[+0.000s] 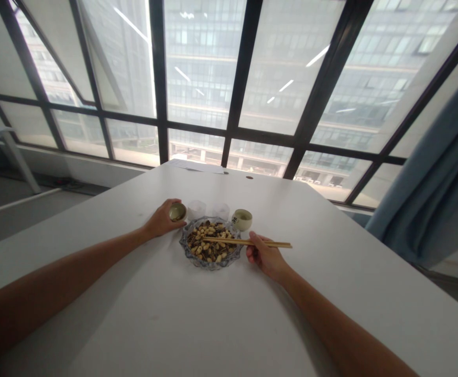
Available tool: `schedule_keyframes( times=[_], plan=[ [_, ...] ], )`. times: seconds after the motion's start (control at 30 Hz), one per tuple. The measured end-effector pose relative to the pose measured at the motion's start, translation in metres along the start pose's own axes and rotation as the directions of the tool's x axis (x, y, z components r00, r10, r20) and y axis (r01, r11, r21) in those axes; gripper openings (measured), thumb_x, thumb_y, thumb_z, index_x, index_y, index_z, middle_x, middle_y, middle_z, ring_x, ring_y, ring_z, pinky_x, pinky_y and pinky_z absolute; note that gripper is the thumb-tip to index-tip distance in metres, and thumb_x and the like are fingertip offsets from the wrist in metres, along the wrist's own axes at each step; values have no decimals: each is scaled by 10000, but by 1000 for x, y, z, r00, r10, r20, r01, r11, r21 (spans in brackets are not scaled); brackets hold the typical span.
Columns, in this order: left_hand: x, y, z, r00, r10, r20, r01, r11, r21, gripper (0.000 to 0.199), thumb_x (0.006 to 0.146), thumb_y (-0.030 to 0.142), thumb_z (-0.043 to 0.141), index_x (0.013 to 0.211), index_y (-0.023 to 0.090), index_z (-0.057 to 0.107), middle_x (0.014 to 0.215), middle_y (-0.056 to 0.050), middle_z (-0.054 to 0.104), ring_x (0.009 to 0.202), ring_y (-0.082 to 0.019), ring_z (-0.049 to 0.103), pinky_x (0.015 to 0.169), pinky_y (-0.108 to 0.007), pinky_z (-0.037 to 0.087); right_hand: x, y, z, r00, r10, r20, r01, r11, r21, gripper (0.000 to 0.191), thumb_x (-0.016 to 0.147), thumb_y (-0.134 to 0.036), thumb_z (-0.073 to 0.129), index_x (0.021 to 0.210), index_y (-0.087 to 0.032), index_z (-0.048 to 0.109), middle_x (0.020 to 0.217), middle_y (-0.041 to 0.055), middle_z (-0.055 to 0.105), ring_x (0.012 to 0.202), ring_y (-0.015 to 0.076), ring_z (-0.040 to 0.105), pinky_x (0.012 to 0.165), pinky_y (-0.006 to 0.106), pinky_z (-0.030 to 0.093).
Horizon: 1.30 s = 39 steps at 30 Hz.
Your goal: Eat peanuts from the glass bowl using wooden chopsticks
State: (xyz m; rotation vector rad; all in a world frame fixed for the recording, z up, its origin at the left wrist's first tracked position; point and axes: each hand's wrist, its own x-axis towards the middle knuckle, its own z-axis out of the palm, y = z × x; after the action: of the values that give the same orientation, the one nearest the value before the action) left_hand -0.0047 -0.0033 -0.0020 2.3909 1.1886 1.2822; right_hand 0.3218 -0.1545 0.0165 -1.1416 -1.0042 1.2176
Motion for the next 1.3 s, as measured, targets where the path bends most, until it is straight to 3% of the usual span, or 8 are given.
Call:
schedule_keyframes(
  times=[0.4, 0.6, 0.73, 0.83, 0.9, 1.03, 1.17, 1.3],
  plan=[
    [-2, 2, 0, 999, 3, -35, -3, 1000, 14, 681, 653, 410, 811, 1230, 193, 522, 1253, -123, 603, 1165, -313, 610, 1026, -460, 492, 0, 0, 0, 1000, -15, 14, 15, 1000, 10, 542, 586, -615, 859, 592, -175, 542, 445, -34, 566, 330, 71, 455, 347, 196, 352],
    [2, 3, -3, 976, -197, -89, 201, 979, 37, 685, 672, 509, 794, 1208, 167, 539, 1184, -144, 665, 1089, -305, 653, 976, -445, 518, -1, 0, 0, 999, -32, 3, 32, 999, 2, 554, 574, -633, 857, 600, -174, 548, 450, -31, 575, 327, 70, 464, 338, 190, 354],
    [12, -2, -14, 923, -384, 39, 380, 922, 78, 754, 638, 599, 795, 1200, 150, 566, 1130, -162, 704, 1018, -318, 684, 883, -422, 553, -1, 1, -1, 999, -44, 1, 44, 999, -17, 538, 609, -633, 835, 611, -174, 555, 455, -23, 581, 331, 78, 471, 331, 198, 340],
    [23, -4, -26, 868, -473, 152, 444, 875, 191, 875, 598, 673, 786, 1257, 145, 557, 1198, -176, 693, 1067, -333, 676, 884, -401, 548, 0, 3, -2, 998, -56, -1, 56, 998, -10, 536, 621, -634, 826, 609, -176, 549, 456, -20, 583, 333, 80, 475, 331, 199, 344],
    [29, 0, -32, 851, -485, 202, 420, 859, 292, 965, 611, 724, 745, 1339, 135, 512, 1314, -191, 638, 1167, -338, 635, 953, -392, 515, 1, 4, -2, 999, -53, -7, 53, 999, -4, 547, 603, -643, 832, 610, -173, 554, 457, -17, 588, 336, 80, 483, 333, 194, 355],
    [40, 25, -30, 883, -399, 246, 258, 852, 455, 961, 742, 780, 582, 1449, 149, 421, 1480, -185, 508, 1343, -351, 501, 1087, -432, 401, 1, 5, -2, 998, -54, -25, 54, 999, -4, 560, 583, -657, 837, 613, -171, 561, 457, -7, 598, 342, 85, 499, 336, 189, 366],
    [52, 56, -9, 908, -302, 289, 125, 856, 502, 899, 819, 752, 509, 1471, 146, 384, 1428, -196, 556, 1312, -357, 528, 1088, -471, 376, 1, 5, -1, 998, -62, -22, 62, 998, -1, 554, 591, -655, 835, 613, -172, 563, 455, -7, 596, 338, 83, 492, 334, 188, 362],
    [62, 70, 10, 897, -309, 317, 132, 870, 475, 832, 831, 625, 590, 1458, 124, 373, 1308, -204, 640, 1229, -358, 596, 1037, -469, 422, 0, 5, -1, 996, -85, -36, 85, 996, 9, 547, 604, -641, 835, 595, -173, 552, 452, -9, 585, 331, 79, 478, 323, 188, 349]
  ],
)
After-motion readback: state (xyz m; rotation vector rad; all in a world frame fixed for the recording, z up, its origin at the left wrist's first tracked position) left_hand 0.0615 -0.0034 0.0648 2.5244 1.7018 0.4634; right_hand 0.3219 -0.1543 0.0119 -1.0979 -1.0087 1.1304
